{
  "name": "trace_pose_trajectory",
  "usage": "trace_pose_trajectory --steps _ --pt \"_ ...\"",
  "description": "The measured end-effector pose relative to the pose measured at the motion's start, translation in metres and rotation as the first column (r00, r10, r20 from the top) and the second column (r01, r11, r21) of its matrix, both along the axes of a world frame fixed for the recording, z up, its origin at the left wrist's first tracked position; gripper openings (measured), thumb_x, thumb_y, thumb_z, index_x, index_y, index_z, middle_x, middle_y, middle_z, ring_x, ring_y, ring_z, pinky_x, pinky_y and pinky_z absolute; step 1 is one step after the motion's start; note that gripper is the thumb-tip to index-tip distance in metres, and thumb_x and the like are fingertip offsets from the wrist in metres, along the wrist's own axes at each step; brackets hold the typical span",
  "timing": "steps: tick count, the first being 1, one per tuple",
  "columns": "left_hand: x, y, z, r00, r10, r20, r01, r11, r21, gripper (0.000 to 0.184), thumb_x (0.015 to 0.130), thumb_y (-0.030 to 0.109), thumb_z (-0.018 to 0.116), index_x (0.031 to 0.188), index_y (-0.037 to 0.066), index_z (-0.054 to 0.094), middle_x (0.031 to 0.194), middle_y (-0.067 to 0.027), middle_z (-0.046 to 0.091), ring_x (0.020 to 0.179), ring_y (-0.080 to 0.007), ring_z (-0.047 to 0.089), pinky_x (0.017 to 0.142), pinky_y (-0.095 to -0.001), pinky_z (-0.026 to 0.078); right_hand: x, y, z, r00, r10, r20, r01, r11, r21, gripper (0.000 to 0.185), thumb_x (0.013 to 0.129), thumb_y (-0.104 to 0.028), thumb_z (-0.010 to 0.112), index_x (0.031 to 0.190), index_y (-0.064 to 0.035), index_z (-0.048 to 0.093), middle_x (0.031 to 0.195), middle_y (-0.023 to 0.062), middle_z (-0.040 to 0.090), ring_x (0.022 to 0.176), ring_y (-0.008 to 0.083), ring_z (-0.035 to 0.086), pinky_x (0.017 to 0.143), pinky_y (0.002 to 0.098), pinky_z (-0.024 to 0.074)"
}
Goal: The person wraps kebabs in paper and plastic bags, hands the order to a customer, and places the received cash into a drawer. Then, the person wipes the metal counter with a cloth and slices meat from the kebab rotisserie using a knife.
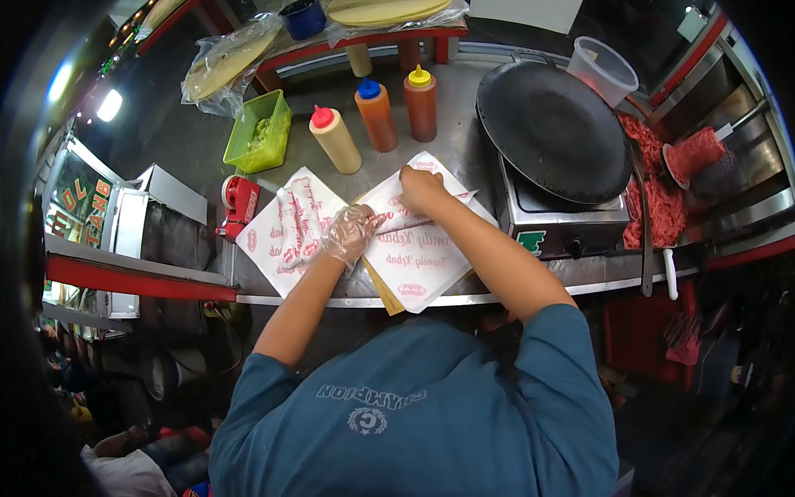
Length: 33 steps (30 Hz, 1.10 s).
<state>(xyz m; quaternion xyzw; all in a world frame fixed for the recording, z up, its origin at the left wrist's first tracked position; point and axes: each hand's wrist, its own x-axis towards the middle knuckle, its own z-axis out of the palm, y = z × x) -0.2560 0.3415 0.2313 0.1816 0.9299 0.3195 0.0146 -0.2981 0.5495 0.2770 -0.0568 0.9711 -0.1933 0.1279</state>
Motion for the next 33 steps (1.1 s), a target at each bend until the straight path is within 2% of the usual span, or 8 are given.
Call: trace_pose_trajectory --steps 10,12,17,20,22,27,30,33 --pt "0.009 0.005 -0.015 0.851 -0.172 -0.496 0.153 0.985 -0.079 0.043 0.085 0.029 0.081 0.124 0.011 0.073 0.113 -0.0118 0.074 0.108 -0.0294 0.068 0.098 -0.0418 0.052 0.079 0.033 -0.001 0.676 0.317 -0.666 -0.404 0.914 0.025 0.018 0.081 -0.016 0.075 0.099 -0.0132 0.072 0.091 0.0026 0.069 0.105 0.0239 0.063 0.107 0.0477 0.0350" --pt "0.011 0.011 -0.026 0.940 -0.208 -0.271 0.227 0.973 0.040 0.054 0.093 0.040 0.069 0.138 0.010 0.062 0.133 -0.0108 0.067 0.125 -0.0302 0.061 0.110 -0.0463 0.044 0.071 0.030 -0.001 0.702 0.292 -0.649 -0.370 0.929 0.018 0.011 0.089 -0.015 0.066 0.097 -0.0118 0.071 0.096 0.0010 0.071 0.106 0.0213 0.063 0.109 0.0490 0.0328" --pt "0.024 0.007 0.015 0.946 -0.185 -0.266 0.160 0.981 -0.114 0.039 0.098 0.029 0.063 0.129 0.006 0.067 0.098 -0.0141 0.073 0.100 -0.0310 0.069 0.081 -0.0479 0.055 0.074 0.002 -0.001 0.654 0.078 -0.752 -0.150 0.988 -0.029 0.016 0.087 -0.015 0.073 0.102 -0.0111 0.076 0.108 0.0024 0.075 0.111 0.0252 0.063 0.109 0.0493 0.0322" --pt "0.033 0.006 -0.040 0.948 -0.105 -0.300 0.144 0.983 0.111 0.032 0.102 0.022 0.051 0.127 0.007 0.063 0.111 -0.0165 0.069 0.109 -0.0295 0.065 0.098 -0.0430 0.051 0.058 -0.068 0.017 0.769 -0.049 -0.637 -0.303 0.850 -0.430 0.026 0.089 -0.003 0.066 0.113 -0.0048 0.075 0.108 0.0138 0.074 0.103 0.0290 0.066 0.096 0.0391 0.0494" --pt "0.043 0.018 -0.077 0.910 0.040 -0.412 0.081 0.958 0.273 0.036 0.102 0.022 0.049 0.133 0.008 0.061 0.121 -0.0173 0.066 0.119 -0.0273 0.062 0.104 -0.0416 0.048 0.039 -0.150 0.024 0.985 0.044 -0.168 -0.161 0.592 -0.790 0.030 0.097 -0.009 0.067 0.126 -0.0024 0.071 0.104 0.0103 0.075 0.094 0.0166 0.070 0.089 0.0301 0.0541" --pt "0.053 0.015 -0.066 0.960 0.000 -0.280 0.078 0.960 0.267 0.039 0.101 0.020 0.049 0.138 0.009 0.058 0.124 -0.0177 0.066 0.121 -0.0295 0.061 0.106 -0.0431 0.048 0.004 -0.362 0.010 0.784 0.246 0.570 0.463 0.379 -0.801 0.042 0.096 -0.021 0.073 0.133 -0.0029 0.065 0.092 0.0039 0.072 0.069 0.0116 0.064 0.065 0.0263 0.0527" --pt "0.070 0.007 -0.069 0.965 -0.024 -0.262 0.085 0.971 0.222 0.042 0.101 0.019 0.049 0.141 0.009 0.056 0.126 -0.0179 0.065 0.122 -0.0309 0.061 0.107 -0.0440 0.047 0.004 -0.435 -0.048 0.867 -0.126 0.482 0.495 0.110 -0.862 0.027 0.094 -0.024 0.075 0.111 -0.0025 0.075 0.085 0.0024 0.072 0.062 0.0119 0.059 0.059 0.0260 0.0481" --pt "0.070 -0.001 -0.052 0.949 -0.104 -0.297 0.140 0.985 0.103 0.045 0.100 0.018 0.049 0.144 0.010 0.054 0.128 -0.0181 0.065 0.123 -0.0323 0.060 0.108 -0.0450 0.046 0.035 -0.441 -0.055 0.974 -0.156 0.164 0.191 0.184 -0.964 0.019 0.089 -0.023 0.078 0.086 -0.0039 0.079 0.080 0.0069 0.072 0.058 0.0156 0.057 0.058 0.0305 0.0465"
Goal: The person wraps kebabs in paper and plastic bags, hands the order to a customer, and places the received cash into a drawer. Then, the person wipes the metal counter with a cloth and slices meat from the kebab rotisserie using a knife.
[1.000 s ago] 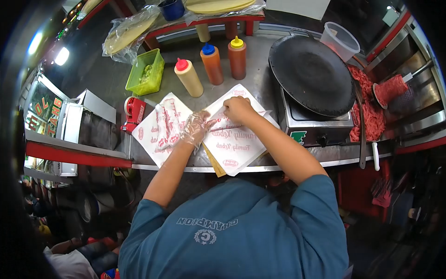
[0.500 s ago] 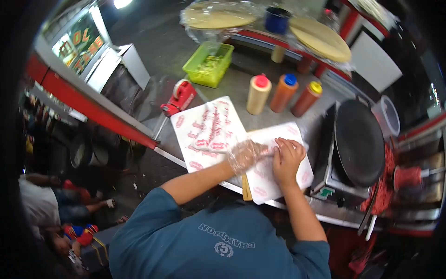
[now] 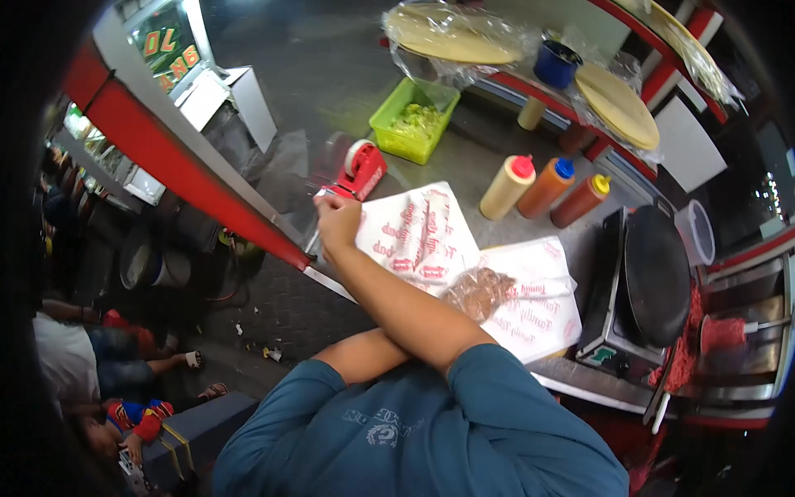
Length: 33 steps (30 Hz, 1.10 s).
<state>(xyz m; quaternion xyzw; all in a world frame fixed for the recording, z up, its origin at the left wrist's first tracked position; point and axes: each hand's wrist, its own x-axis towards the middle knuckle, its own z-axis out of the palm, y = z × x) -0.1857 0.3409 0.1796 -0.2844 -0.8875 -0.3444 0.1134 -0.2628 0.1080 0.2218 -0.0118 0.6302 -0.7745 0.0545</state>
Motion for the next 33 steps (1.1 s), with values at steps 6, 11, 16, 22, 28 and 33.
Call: trace_pose_trajectory --steps 6,11,16,22,28,33 --pt "-0.023 0.001 0.021 0.965 -0.089 -0.248 0.075 0.995 -0.065 0.050 0.093 0.010 0.053 0.143 0.005 0.054 0.118 -0.0184 0.069 0.109 -0.0348 0.067 0.105 -0.0450 0.050 -0.006 0.078 -0.009 0.894 0.366 -0.257 -0.153 0.790 0.594 0.016 0.077 -0.016 0.073 0.071 -0.0012 0.072 0.073 0.0219 0.068 0.066 0.0338 0.067 0.067 0.0441 0.0532" --pt "-0.031 0.029 -0.028 0.931 -0.230 0.283 -0.027 0.729 0.684 0.042 0.092 0.010 0.065 0.134 0.006 0.063 0.118 -0.0132 0.071 0.108 -0.0304 0.067 0.102 -0.0417 0.050 0.020 0.265 0.074 0.951 0.099 -0.292 0.046 0.891 0.452 0.015 0.099 -0.015 0.062 0.098 -0.0002 0.066 0.081 0.0099 0.063 0.076 0.0157 0.059 0.070 0.0347 0.0502" --pt "-0.030 0.010 0.045 0.994 -0.113 -0.005 0.112 0.977 0.179 0.040 0.087 0.018 0.078 0.125 0.010 0.070 0.108 -0.0154 0.074 0.094 -0.0364 0.068 0.084 -0.0447 0.054 0.056 0.421 0.064 0.985 -0.137 0.103 -0.050 0.345 0.937 0.035 0.099 -0.025 0.065 0.078 0.0032 0.069 0.070 0.0201 0.068 0.063 0.0305 0.067 0.067 0.0414 0.0551" --pt "-0.025 0.015 0.089 0.778 0.009 0.628 -0.086 0.992 0.092 0.051 0.098 0.043 0.067 0.133 0.006 0.067 0.121 -0.0220 0.072 0.110 -0.0345 0.070 0.095 -0.0407 0.054 0.080 0.435 0.053 0.920 -0.244 0.307 0.067 0.870 0.489 0.048 0.101 -0.037 0.067 0.077 0.0045 0.070 0.065 0.0129 0.069 0.049 0.0230 0.063 0.054 0.0411 0.0553" --pt "0.022 0.033 0.078 0.978 0.133 0.160 -0.174 0.944 0.280 0.039 0.105 0.031 0.061 0.133 0.005 0.065 0.126 -0.0172 0.069 0.116 -0.0324 0.066 0.099 -0.0416 0.053 0.106 0.419 0.056 0.987 -0.137 -0.087 0.139 0.990 0.017 0.036 0.101 -0.022 0.070 0.126 0.0022 0.059 0.114 0.0100 0.070 0.106 0.0130 0.064 0.095 0.0295 0.0506" --pt "-0.009 0.039 0.092 0.936 -0.098 0.338 -0.103 0.841 0.531 0.062 0.081 0.038 0.087 0.128 0.004 0.065 0.119 -0.0141 0.070 0.108 -0.0299 0.068 0.097 -0.0390 0.053 0.063 0.439 0.034 0.972 0.224 -0.067 -0.204 0.953 0.223 0.042 0.091 -0.016 0.078 0.125 0.0004 0.059 0.109 0.0078 0.069 0.104 0.0143 0.064 0.094 0.0317 0.0507"
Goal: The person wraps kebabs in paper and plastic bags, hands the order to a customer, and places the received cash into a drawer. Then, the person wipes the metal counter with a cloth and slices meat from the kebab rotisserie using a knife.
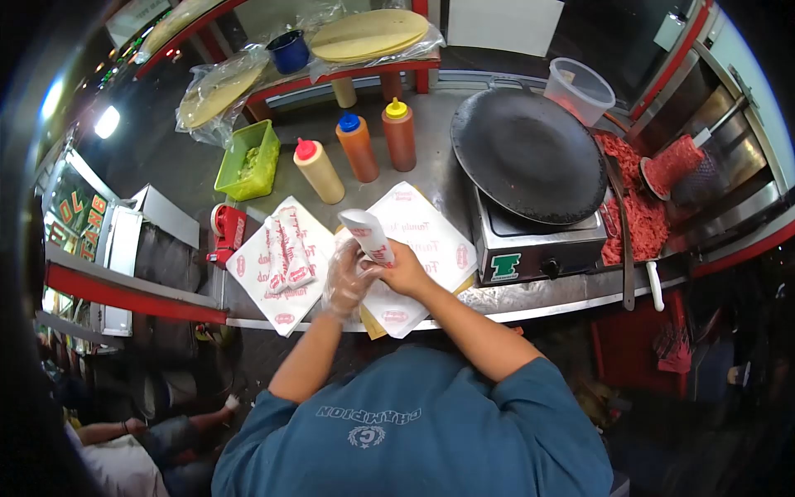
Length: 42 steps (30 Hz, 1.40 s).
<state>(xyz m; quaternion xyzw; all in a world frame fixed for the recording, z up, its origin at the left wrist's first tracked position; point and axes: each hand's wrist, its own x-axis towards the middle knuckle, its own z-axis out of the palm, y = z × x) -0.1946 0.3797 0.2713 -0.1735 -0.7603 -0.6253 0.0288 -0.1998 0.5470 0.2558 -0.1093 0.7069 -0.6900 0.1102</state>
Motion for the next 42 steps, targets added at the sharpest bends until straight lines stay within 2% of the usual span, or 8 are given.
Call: trace_pose_trajectory --steps 6,11,17,24,31,35,39,42 --pt "-0.045 -0.003 0.049 0.984 -0.175 -0.032 0.165 0.963 -0.213 0.048 0.079 0.030 0.089 0.114 0.003 0.072 0.106 -0.0130 0.074 0.099 -0.0271 0.072 0.088 -0.0389 0.055 0.000 0.036 0.038 0.883 -0.116 -0.454 0.181 0.978 0.101 0.065 0.084 -0.019 0.084 0.138 -0.0005 0.053 0.130 0.0116 0.062 0.128 0.0236 0.056 0.112 0.0381 0.0403" --pt "-0.062 0.017 0.076 0.973 0.032 -0.228 -0.042 0.998 -0.041 0.035 0.086 0.022 0.084 0.114 0.005 0.071 0.105 -0.0120 0.073 0.095 -0.0275 0.074 0.086 -0.0399 0.058 -0.046 0.022 0.086 0.770 -0.399 -0.497 0.394 0.911 -0.121 0.010 0.094 -0.009 0.072 0.093 -0.0002 0.069 0.083 0.0055 0.068 0.079 0.0141 0.061 0.116 0.0433 0.0395" --pt "-0.042 0.001 0.034 0.710 -0.110 -0.695 -0.183 0.925 -0.333 0.019 0.094 0.025 0.069 0.096 0.007 0.071 0.101 -0.0120 0.070 0.100 -0.0312 0.066 0.092 -0.0455 0.052 0.014 0.032 0.075 0.831 -0.376 -0.411 0.475 0.863 0.172 0.015 0.095 -0.011 0.073 0.102 0.0014 0.075 0.109 0.0095 0.067 0.102 0.0183 0.062 0.093 0.0307 0.0469" --pt "0.004 0.013 -0.077 0.968 -0.091 -0.236 -0.065 0.813 -0.579 0.028 0.095 0.030 0.059 0.106 0.005 0.066 0.107 -0.0138 0.064 0.102 -0.0318 0.063 0.091 -0.0463 0.049 0.042 0.002 0.000 0.631 -0.519 -0.576 0.769 0.513 0.381 0.019 0.089 -0.011 0.078 0.099 -0.0002 0.066 0.101 0.0128 0.063 0.096 0.0266 0.058 0.091 0.0389 0.0471" --pt "0.005 0.027 -0.110 0.967 0.040 -0.251 -0.105 0.963 -0.250 0.022 0.096 0.023 0.059 0.102 0.004 0.067 0.104 -0.0178 0.068 0.097 -0.0371 0.066 0.087 -0.0507 0.052 -0.080 -0.271 0.047 0.945 0.319 0.071 -0.321 0.947 0.027 0.045 0.098 -0.019 0.073 0.138 -0.0027 0.061 0.095 0.0030 0.068 0.082 0.0109 0.064 0.077 0.0265 0.0551" --pt "0.027 0.011 -0.114 0.982 0.026 -0.189 -0.080 0.955 -0.284 0.021 0.096 0.022 0.059 0.102 0.004 0.067 0.102 -0.0177 0.068 0.094 -0.0375 0.066 0.084 -0.0512 0.052 -0.096 -0.402 -0.007 0.821 0.049 0.568 0.073 0.979 -0.189 0.025 0.097 -0.029 0.074 0.112 -0.0102 0.070 0.078 -0.0027 0.063 0.060 0.0086 0.055 0.049 0.0261 0.0408" --pt "0.044 -0.007 -0.110 0.983 0.021 -0.180 -0.074 0.953 -0.294 0.021 0.095 0.021 0.059 0.102 0.003 0.067 0.100 -0.0177 0.069 0.091 -0.0378 0.067 0.082 -0.0516 0.053 -0.060 -0.434 -0.030 0.952 -0.164 0.260 0.242 0.922 -0.303 0.018 0.094 -0.017 0.075 0.079 -0.0066 0.076 0.084 0.0016 0.072 0.066 0.0109 0.058 0.056 0.0283 0.0434" --pt "0.025 -0.002 -0.099 0.981 0.065 -0.181 -0.113 0.956 -0.271 0.020 0.095 0.021 0.059 0.102 0.003 0.067 0.098 -0.0176 0.069 0.089 -0.0381 0.068 0.080 -0.0520 0.054 -0.062 -0.416 -0.065 0.860 -0.204 -0.467 0.317 0.932 0.176 0.006 0.074 -0.008 0.074 0.070 -0.0037 0.074 0.072 0.0185 0.066 0.089 0.0386 0.062 0.082 0.0472 0.0492"
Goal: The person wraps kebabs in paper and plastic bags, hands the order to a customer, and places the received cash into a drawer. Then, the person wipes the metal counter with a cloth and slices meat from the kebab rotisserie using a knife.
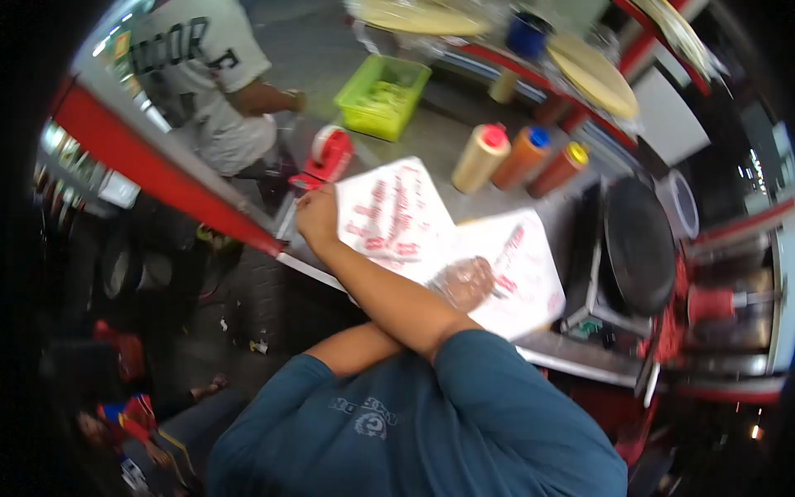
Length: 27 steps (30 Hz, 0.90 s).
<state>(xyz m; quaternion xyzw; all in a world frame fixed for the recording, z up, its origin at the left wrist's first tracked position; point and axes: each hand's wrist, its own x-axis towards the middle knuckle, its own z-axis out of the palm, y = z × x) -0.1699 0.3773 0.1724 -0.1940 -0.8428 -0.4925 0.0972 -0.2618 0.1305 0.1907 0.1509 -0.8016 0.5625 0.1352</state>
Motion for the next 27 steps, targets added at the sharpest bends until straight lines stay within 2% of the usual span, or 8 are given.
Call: trace_pose_trajectory --steps 3,7,9,11,13,17,21,27 --pt "-0.023 0.003 0.013 0.999 0.023 0.047 -0.024 0.999 0.032 0.020 0.095 0.020 0.060 0.102 0.003 0.066 0.097 -0.0175 0.070 0.087 -0.0383 0.068 0.078 -0.0523 0.054 0.007 0.039 0.005 0.893 0.297 0.339 -0.335 0.940 0.059 0.004 0.072 -0.004 0.074 0.071 -0.0071 0.076 0.087 0.0176 0.066 0.092 0.0331 0.064 0.083 0.0409 0.0516" --pt "-0.026 -0.003 0.048 0.993 -0.025 0.119 0.016 0.997 0.072 0.019 0.094 0.020 0.063 0.100 0.002 0.066 0.094 -0.0193 0.069 0.087 -0.0383 0.068 0.075 -0.0528 0.053 0.038 0.166 0.098 0.853 0.521 0.026 -0.521 0.853 0.030 0.014 0.080 -0.006 0.079 0.093 -0.0110 0.080 0.114 0.0104 0.058 0.106 0.0266 0.058 0.094 0.0363 0.0486" --pt "-0.023 0.007 0.030 0.992 0.097 0.087 -0.095 0.995 -0.024 0.018 0.093 0.020 0.064 0.099 0.003 0.067 0.095 -0.0198 0.069 0.089 -0.0394 0.068 0.079 -0.0512 0.053 0.042 0.249 0.113 0.939 0.329 0.098 -0.312 0.937 -0.156 0.012 0.080 -0.009 0.082 0.092 -0.0078 0.080 0.112 0.0116 0.056 0.111 0.0272 0.056 0.099 0.0362 0.0457" --pt "-0.031 0.012 -0.005 0.996 0.043 0.074 -0.035 0.993 -0.111 0.016 0.089 0.018 0.067 0.086 0.003 0.066 0.090 -0.0189 0.066 0.086 -0.0391 0.064 0.080 -0.0474 0.052 0.036 0.343 0.097 0.999 -0.016 -0.038 0.015 1.000 -0.015 0.017 0.079 -0.007 0.081 0.097 -0.0083 0.081 0.109 0.0094 0.056 0.108 0.0234 0.054 0.096 0.0325 0.0448" --pt "-0.028 0.004 0.040 0.991 0.009 0.130 -0.020 0.996 0.084 0.016 0.089 0.016 0.066 0.084 0.002 0.063 0.087 -0.0187 0.063 0.084 -0.0390 0.062 0.078 -0.0477 0.051 0.053 0.400 0.099 0.961 -0.264 0.085 0.271 0.959 -0.085 0.014 0.080 -0.007 0.080 0.094 -0.0057 0.081 0.103 0.0058 0.056 0.103 0.0186 0.054 0.090 0.0309 0.0446" --pt "-0.028 0.007 0.052 0.986 0.025 0.163 -0.018 0.999 -0.045 0.015 0.089 0.015 0.065 0.083 0.001 0.062 0.087 -0.0190 0.063 0.085 -0.0391 0.062 0.077 -0.0482 0.049 0.074 0.417 0.049 0.912 -0.410 -0.032 0.392 0.845 0.364 0.017 0.083 -0.012 0.081 0.099 -0.0079 0.082 0.109 0.0064 0.055 0.094 0.0204 0.052 0.086 0.0347 0.0465" --pt "-0.034 0.006 0.048 0.993 0.013 0.120 0.004 0.990 -0.138 0.018 0.089 0.017 0.066 0.081 0.001 0.062 0.089 -0.0188 0.065 0.084 -0.0384 0.064 0.076 -0.0484 0.051 0.054 0.408 0.064 0.858 -0.511 -0.052 0.485 0.772 0.412 0.053 0.081 -0.013 0.079 0.132 -0.0182 0.069 0.116 0.0128 0.056 0.106 0.0322 0.057 0.092 0.0416 0.0442" --pt "-0.052 0.012 0.055 0.983 0.100 0.153 0.002 0.829 -0.559 0.035 0.103 0.029 0.055 0.090 0.002 0.071 0.085 -0.0229 0.069 0.080 -0.0397 0.068 0.073 -0.0517 0.052 0.000 0.461 0.053 0.923 -0.364 0.122 0.256 0.821 0.511 0.034 0.082 -0.037 0.078 0.108 -0.0158 0.074 0.116 0.0156 0.063 0.115 0.0340 0.060 0.098 0.0529 0.0421"
